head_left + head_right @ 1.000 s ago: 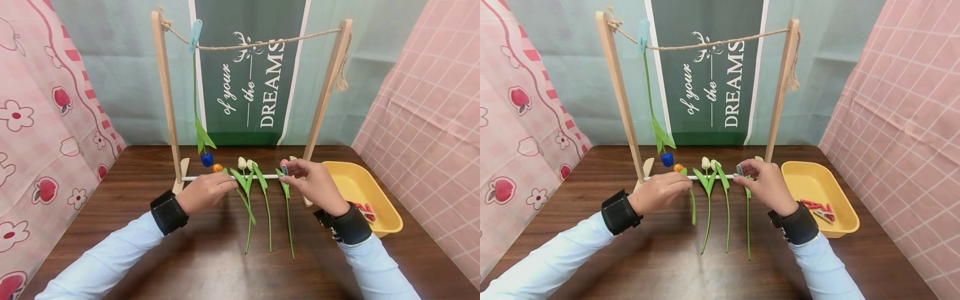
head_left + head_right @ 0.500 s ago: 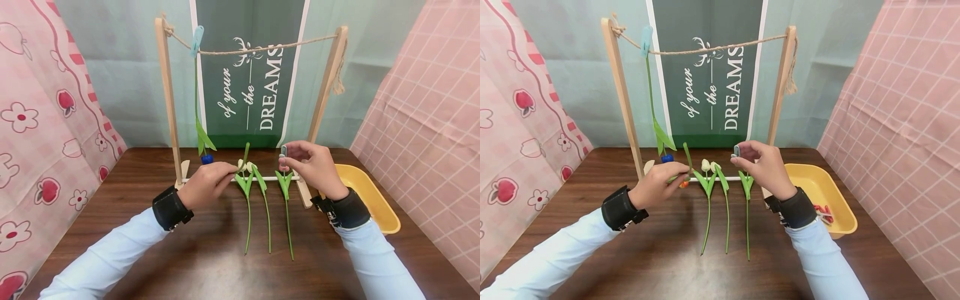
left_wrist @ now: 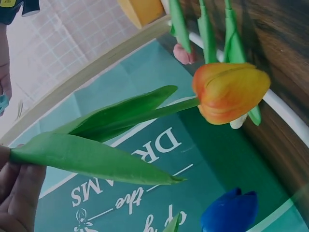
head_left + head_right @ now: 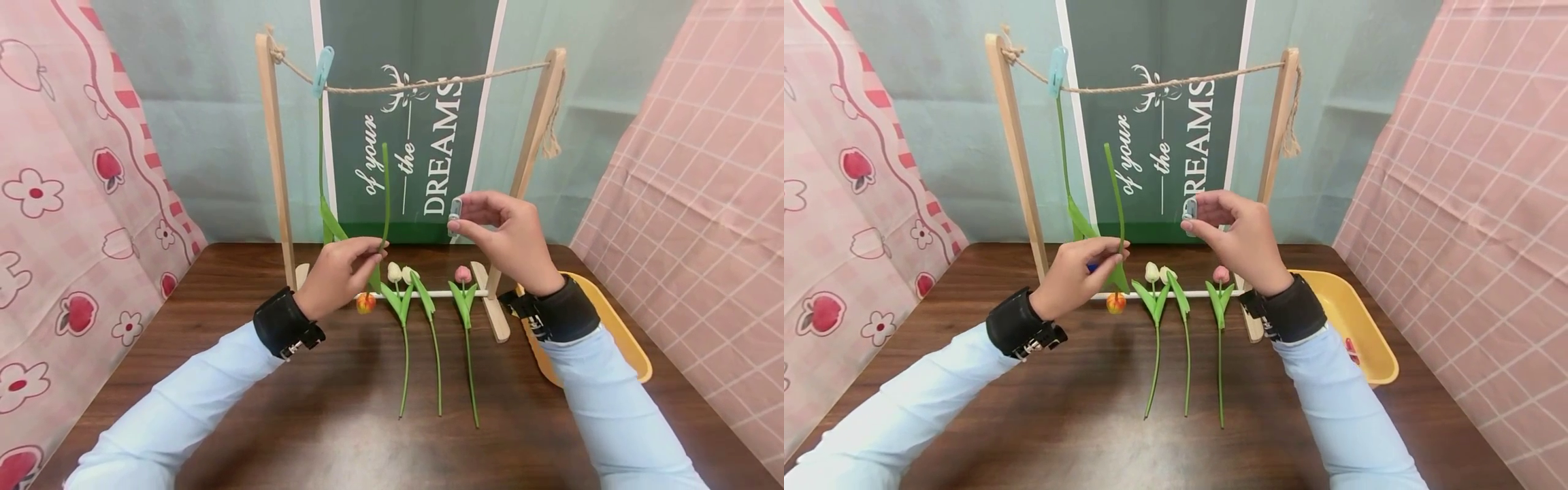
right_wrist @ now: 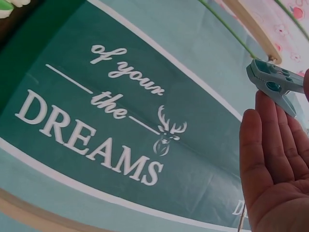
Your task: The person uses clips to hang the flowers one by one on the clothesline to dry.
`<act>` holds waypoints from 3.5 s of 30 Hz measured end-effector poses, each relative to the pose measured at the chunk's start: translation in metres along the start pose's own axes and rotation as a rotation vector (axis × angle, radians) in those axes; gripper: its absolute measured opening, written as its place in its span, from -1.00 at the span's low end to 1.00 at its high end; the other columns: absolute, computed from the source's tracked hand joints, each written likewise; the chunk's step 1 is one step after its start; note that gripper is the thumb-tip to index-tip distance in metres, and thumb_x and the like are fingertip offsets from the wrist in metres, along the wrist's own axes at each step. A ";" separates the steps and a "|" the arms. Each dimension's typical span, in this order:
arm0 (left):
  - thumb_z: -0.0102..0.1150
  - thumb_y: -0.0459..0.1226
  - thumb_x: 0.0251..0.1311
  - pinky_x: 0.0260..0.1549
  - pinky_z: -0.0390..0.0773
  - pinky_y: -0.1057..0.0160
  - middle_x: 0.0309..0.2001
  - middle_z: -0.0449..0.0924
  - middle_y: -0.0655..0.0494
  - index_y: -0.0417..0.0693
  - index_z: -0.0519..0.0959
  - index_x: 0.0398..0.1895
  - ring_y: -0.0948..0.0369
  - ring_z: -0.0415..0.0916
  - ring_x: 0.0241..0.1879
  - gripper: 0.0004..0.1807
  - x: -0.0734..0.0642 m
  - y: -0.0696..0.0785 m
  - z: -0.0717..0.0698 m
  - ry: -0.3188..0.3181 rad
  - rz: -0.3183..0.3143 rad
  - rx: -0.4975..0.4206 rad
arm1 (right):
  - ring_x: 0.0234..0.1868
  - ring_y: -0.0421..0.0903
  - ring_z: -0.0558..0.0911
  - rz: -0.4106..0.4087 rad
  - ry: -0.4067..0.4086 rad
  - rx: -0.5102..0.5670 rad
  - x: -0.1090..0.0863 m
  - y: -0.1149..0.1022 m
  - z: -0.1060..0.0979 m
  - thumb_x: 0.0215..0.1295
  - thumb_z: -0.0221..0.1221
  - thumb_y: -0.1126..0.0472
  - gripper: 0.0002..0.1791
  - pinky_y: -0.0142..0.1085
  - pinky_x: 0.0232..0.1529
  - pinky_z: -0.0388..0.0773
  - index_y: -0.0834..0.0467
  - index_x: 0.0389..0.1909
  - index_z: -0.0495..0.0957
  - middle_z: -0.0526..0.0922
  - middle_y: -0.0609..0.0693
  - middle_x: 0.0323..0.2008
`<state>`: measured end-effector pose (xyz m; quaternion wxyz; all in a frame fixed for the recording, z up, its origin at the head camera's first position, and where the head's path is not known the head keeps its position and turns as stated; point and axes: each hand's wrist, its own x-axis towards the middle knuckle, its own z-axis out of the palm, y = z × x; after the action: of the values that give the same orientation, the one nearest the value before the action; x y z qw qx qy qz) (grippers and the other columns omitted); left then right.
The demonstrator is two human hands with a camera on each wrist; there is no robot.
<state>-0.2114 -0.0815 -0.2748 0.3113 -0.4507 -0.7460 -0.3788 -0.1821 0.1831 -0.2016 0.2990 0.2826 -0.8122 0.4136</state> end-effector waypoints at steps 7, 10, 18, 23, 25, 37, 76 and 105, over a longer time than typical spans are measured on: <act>0.20 -0.51 0.21 -0.40 0.62 0.34 -0.26 0.70 -0.07 -0.36 0.64 -0.14 0.20 0.66 -0.34 -0.83 0.011 -0.004 -0.004 0.013 -0.135 -0.091 | -0.32 -0.29 0.65 -0.039 0.028 0.032 0.018 -0.009 0.002 0.10 0.41 0.34 -0.70 -0.45 -0.18 0.56 0.29 -0.12 0.66 0.72 0.06 -0.33; 0.20 -0.49 0.23 -0.38 0.63 0.32 -0.26 0.71 -0.06 -0.35 0.64 -0.12 0.19 0.66 -0.30 -0.82 0.015 -0.006 -0.006 0.011 -0.190 -0.119 | -0.30 -0.26 0.65 -0.044 0.031 0.035 0.025 -0.013 0.004 0.12 0.40 0.33 -0.71 -0.44 -0.17 0.56 0.29 -0.13 0.66 0.71 0.06 -0.33; 0.16 -0.48 0.27 -0.41 0.57 0.27 -0.30 0.70 -0.07 -0.32 0.64 -0.08 0.19 0.66 -0.31 -0.81 0.027 -0.014 -0.012 -0.026 -0.298 -0.160 | -0.28 -0.25 0.65 -0.086 0.051 0.068 0.045 -0.022 0.009 0.13 0.38 0.35 -0.71 -0.41 -0.15 0.58 0.34 -0.13 0.64 0.71 0.09 -0.32; 0.14 -0.46 0.30 -0.39 0.59 0.28 -0.29 0.71 -0.04 -0.31 0.64 -0.07 0.19 0.66 -0.31 -0.81 0.036 -0.016 -0.015 -0.046 -0.342 -0.163 | -0.28 -0.23 0.65 -0.142 0.077 0.092 0.061 -0.028 0.012 0.14 0.38 0.36 -0.71 -0.38 -0.14 0.58 0.36 -0.12 0.63 0.69 0.09 -0.30; 0.13 -0.46 0.31 -0.38 0.59 0.29 -0.29 0.71 -0.03 -0.30 0.64 -0.06 0.18 0.66 -0.30 -0.81 0.038 -0.016 -0.016 -0.052 -0.362 -0.168 | -0.28 -0.24 0.65 -0.152 0.080 0.090 0.067 -0.031 0.013 0.15 0.37 0.35 -0.70 -0.38 -0.13 0.59 0.36 -0.11 0.62 0.69 0.09 -0.29; 0.11 -0.47 0.32 -0.31 0.62 0.27 -0.25 0.70 -0.11 -0.34 0.62 -0.05 0.13 0.66 -0.23 -0.80 0.053 -0.025 -0.020 -0.065 -0.447 -0.200 | -0.27 -0.26 0.64 -0.144 0.072 0.081 0.093 -0.043 0.017 0.17 0.37 0.32 -0.70 -0.37 -0.10 0.58 0.35 -0.10 0.62 0.69 0.12 -0.27; 0.09 -0.46 0.34 -0.27 0.62 0.28 -0.23 0.69 -0.08 -0.31 0.61 -0.04 0.13 0.65 -0.20 -0.80 0.063 -0.036 -0.018 -0.034 -0.502 -0.201 | -0.39 -0.10 0.58 0.229 0.191 0.445 0.190 -0.061 0.040 0.25 0.28 0.35 -0.91 -0.34 -0.21 0.57 0.19 -0.43 0.59 0.61 0.02 -0.48; 0.10 -0.44 0.34 -0.24 0.60 0.25 -0.22 0.69 -0.07 -0.29 0.61 -0.02 0.15 0.65 -0.21 -0.79 0.064 -0.040 -0.015 -0.037 -0.479 -0.162 | -0.40 -0.14 0.63 0.377 0.150 0.350 0.197 -0.055 0.059 0.29 0.27 0.23 -0.92 -0.30 -0.40 0.55 0.14 -0.36 0.60 0.66 0.00 -0.39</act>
<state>-0.2711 -0.0786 -0.2265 0.1619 -0.2915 -0.8043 -0.4918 -0.2879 0.0646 -0.0603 0.2226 0.1423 -0.7421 0.6160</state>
